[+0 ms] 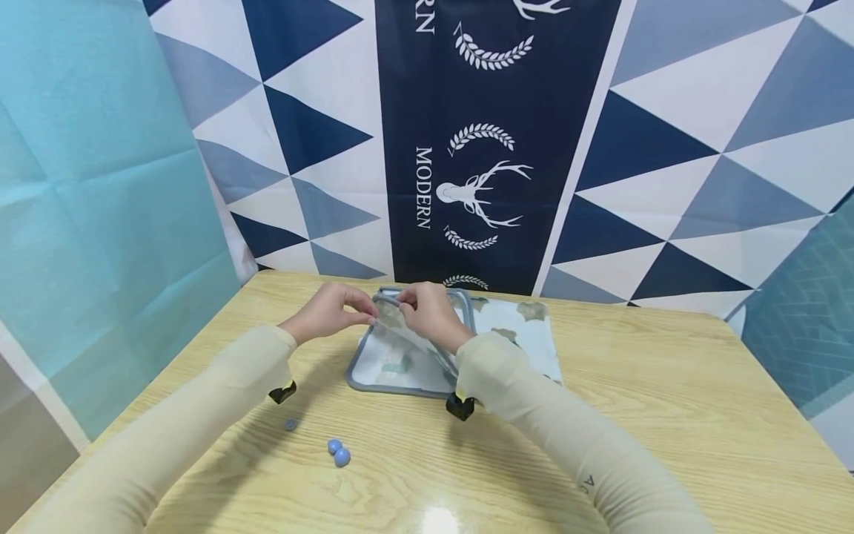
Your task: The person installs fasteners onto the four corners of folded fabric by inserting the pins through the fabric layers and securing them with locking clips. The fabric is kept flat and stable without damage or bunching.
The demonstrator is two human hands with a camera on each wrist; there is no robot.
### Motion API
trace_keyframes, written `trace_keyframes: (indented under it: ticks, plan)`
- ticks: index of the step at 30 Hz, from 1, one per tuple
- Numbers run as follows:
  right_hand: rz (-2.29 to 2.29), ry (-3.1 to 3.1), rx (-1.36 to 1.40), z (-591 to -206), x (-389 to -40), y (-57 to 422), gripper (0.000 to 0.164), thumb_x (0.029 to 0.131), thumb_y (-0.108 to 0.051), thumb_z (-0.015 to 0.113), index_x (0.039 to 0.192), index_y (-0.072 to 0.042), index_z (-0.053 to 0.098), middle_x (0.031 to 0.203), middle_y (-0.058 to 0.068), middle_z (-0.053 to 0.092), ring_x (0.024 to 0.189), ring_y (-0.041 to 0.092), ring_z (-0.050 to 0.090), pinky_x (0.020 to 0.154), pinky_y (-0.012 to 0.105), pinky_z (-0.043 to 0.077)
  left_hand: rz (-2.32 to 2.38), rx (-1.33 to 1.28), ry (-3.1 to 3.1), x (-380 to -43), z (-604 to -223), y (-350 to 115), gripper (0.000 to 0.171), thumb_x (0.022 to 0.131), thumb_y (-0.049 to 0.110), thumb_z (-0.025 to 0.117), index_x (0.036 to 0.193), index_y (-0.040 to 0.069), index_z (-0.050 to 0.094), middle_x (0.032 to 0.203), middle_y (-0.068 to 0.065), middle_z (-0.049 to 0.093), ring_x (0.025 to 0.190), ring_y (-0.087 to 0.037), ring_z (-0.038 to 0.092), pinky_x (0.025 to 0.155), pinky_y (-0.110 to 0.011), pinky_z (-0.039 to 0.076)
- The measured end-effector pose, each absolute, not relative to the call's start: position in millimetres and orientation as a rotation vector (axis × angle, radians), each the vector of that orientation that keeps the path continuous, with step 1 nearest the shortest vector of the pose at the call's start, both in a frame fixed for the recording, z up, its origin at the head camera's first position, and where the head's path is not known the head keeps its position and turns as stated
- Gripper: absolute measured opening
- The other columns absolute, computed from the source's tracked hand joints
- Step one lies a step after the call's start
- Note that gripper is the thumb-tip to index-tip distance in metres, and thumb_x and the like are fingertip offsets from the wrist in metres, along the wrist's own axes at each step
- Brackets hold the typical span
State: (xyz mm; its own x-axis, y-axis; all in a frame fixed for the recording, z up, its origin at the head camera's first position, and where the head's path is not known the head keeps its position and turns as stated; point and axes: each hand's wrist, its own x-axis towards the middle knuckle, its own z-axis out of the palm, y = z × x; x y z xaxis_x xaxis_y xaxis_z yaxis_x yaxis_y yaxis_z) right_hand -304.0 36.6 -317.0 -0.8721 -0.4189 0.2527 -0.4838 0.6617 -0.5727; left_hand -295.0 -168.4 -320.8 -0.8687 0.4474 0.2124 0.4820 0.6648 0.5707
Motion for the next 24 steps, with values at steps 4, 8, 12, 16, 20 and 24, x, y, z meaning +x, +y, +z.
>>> trace_keyframes:
  ticks: [4, 8, 12, 16, 20, 24]
  plan:
    - [0.995, -2.787, 0.745, -316.0, -301.9, 35.7, 0.017, 0.089, -0.007, 0.061, 0.102, -0.004, 0.073, 0.094, 0.010, 0.075, 0.084, 0.019, 0.069, 0.074, 0.030, 0.058, -0.991, -0.772, -2.809, -299.2, -322.2, -166.4, 0.009, 0.084, 0.010, 0.073, 0.092, 0.008, 0.076, 0.095, -0.006, 0.076, 0.089, -0.017, 0.068, 0.077, -0.028, 0.056]
    - [0.962, -2.767, 0.768, -317.1, -299.4, 34.7, 0.016, 0.088, -0.008, 0.063, 0.100, -0.005, 0.073, 0.090, 0.008, 0.075, 0.082, 0.018, 0.069, 0.072, 0.031, 0.057, -1.024, -0.737, -2.801, -300.2, -323.3, -163.0, 0.008, 0.084, 0.009, 0.073, 0.091, 0.008, 0.076, 0.093, -0.006, 0.076, 0.088, -0.016, 0.068, 0.077, -0.027, 0.056]
    - [0.976, -2.737, 0.797, -320.4, -296.7, 32.6, 0.016, 0.088, -0.007, 0.063, 0.100, -0.005, 0.074, 0.092, 0.009, 0.074, 0.081, 0.019, 0.069, 0.073, 0.031, 0.058, -1.070, -0.678, -2.779, -299.4, -325.5, -159.4, 0.006, 0.083, 0.008, 0.074, 0.089, 0.007, 0.076, 0.089, -0.006, 0.076, 0.083, -0.014, 0.068, 0.074, -0.025, 0.056]
    - [1.019, -2.704, 0.812, -324.6, -295.2, 30.1, 0.016, 0.087, -0.006, 0.063, 0.099, -0.003, 0.074, 0.091, 0.010, 0.075, 0.078, 0.018, 0.069, 0.069, 0.027, 0.057, -1.108, -0.621, -2.752, -298.7, -329.4, -156.1, 0.004, 0.081, 0.008, 0.075, 0.085, 0.006, 0.076, 0.083, -0.006, 0.077, 0.076, -0.011, 0.066, 0.068, -0.022, 0.054]
    - [1.056, -2.697, 0.790, -326.4, -294.4, 29.4, 0.014, 0.087, -0.006, 0.064, 0.095, -0.004, 0.075, 0.086, 0.009, 0.075, 0.072, 0.014, 0.067, 0.063, 0.022, 0.053, -1.154, -0.572, -2.718, -297.9, -332.7, -154.6, 0.004, 0.080, 0.009, 0.076, 0.082, 0.006, 0.076, 0.082, -0.006, 0.076, 0.073, -0.009, 0.067, 0.067, -0.020, 0.054]
    - [1.070, -2.695, 0.782, -326.1, -294.4, 29.8, 0.013, 0.087, -0.006, 0.065, 0.095, -0.005, 0.075, 0.085, 0.008, 0.075, 0.073, 0.014, 0.067, 0.064, 0.021, 0.053, -1.153, -0.503, -2.649, -295.7, -333.0, -154.7, 0.010, 0.076, 0.011, 0.080, 0.076, 0.007, 0.071, 0.077, -0.006, 0.072, 0.069, -0.011, 0.064, 0.065, -0.022, 0.053]
